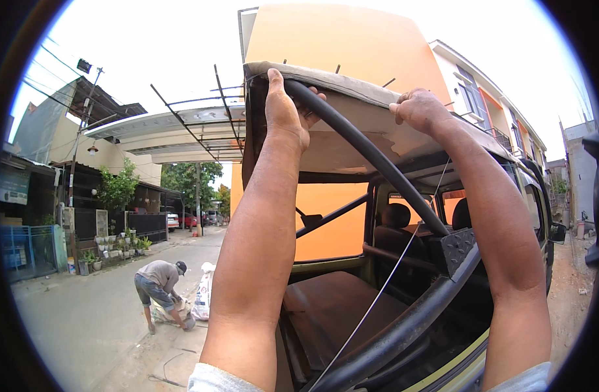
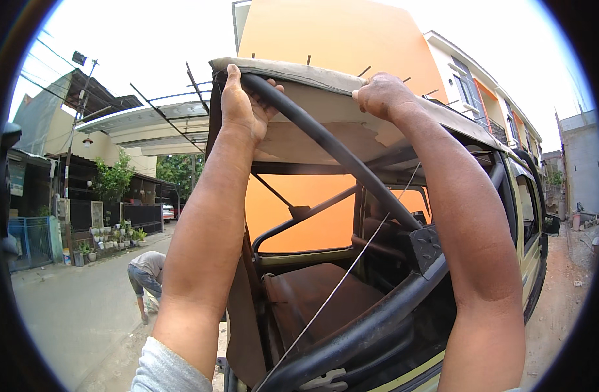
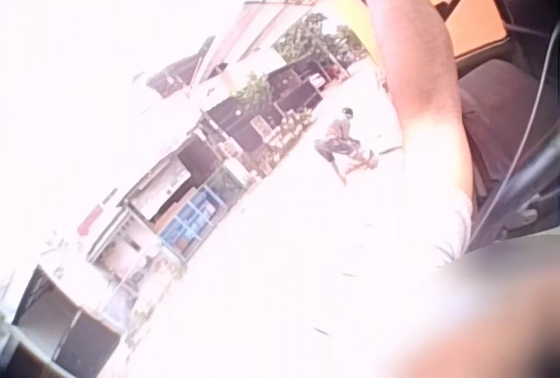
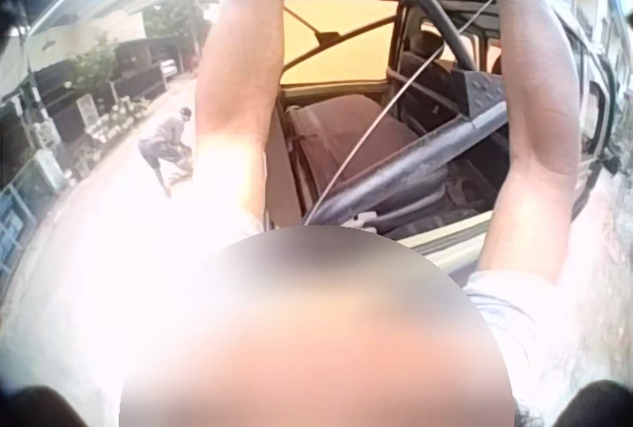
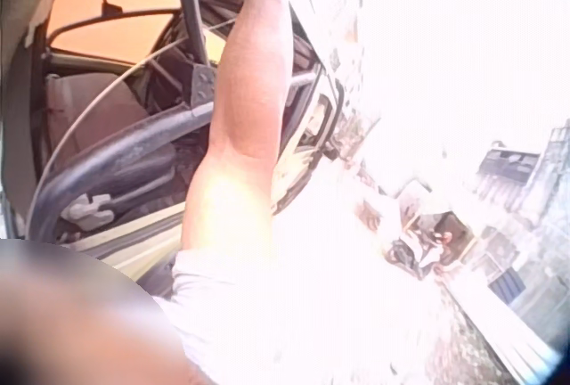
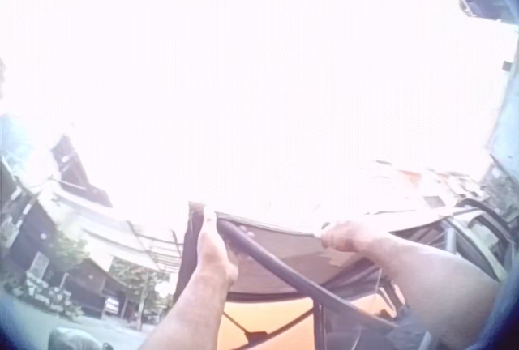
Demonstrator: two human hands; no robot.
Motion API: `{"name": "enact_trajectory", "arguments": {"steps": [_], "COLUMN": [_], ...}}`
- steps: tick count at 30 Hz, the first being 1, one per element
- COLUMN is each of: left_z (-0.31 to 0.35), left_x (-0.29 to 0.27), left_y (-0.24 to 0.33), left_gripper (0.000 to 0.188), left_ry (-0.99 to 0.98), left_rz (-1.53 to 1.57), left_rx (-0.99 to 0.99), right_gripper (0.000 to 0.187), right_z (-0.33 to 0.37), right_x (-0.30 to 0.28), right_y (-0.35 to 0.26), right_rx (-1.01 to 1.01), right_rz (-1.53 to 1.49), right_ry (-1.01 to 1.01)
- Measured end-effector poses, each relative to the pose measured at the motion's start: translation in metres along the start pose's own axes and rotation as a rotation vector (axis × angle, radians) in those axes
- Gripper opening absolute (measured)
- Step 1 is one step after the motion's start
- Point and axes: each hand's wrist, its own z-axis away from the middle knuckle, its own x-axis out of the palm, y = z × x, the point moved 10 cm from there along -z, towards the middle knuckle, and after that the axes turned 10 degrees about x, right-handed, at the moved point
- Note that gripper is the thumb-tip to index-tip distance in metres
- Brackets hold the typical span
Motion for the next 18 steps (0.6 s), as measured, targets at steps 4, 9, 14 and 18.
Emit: {"name": "enact_trajectory", "arguments": {"steps": [4,9,14,18], "left_z": [0.006,0.017,0.012,0.009], "left_x": [-0.008,0.015,-0.010,-0.042], "left_y": [-0.003,-0.034,-0.027,-0.003], "left_gripper": [0.062,0.060,0.046,0.034], "left_ry": [-0.007,-0.146,-0.065,0.006], "left_rz": [-0.034,0.174,0.019,-0.400], "left_rx": [0.057,-0.026,0.093,0.275], "right_gripper": [0.022,0.032,0.040,0.041], "right_z": [0.003,0.008,-0.003,-0.015], "right_x": [0.063,0.115,0.129,0.113], "right_y": [0.011,-0.028,-0.030,-0.020], "right_rx": [0.249,0.138,0.075,0.019], "right_rz": [-0.032,-0.065,0.002,0.030], "right_ry": [-0.390,-0.525,-0.438,-0.260]}}
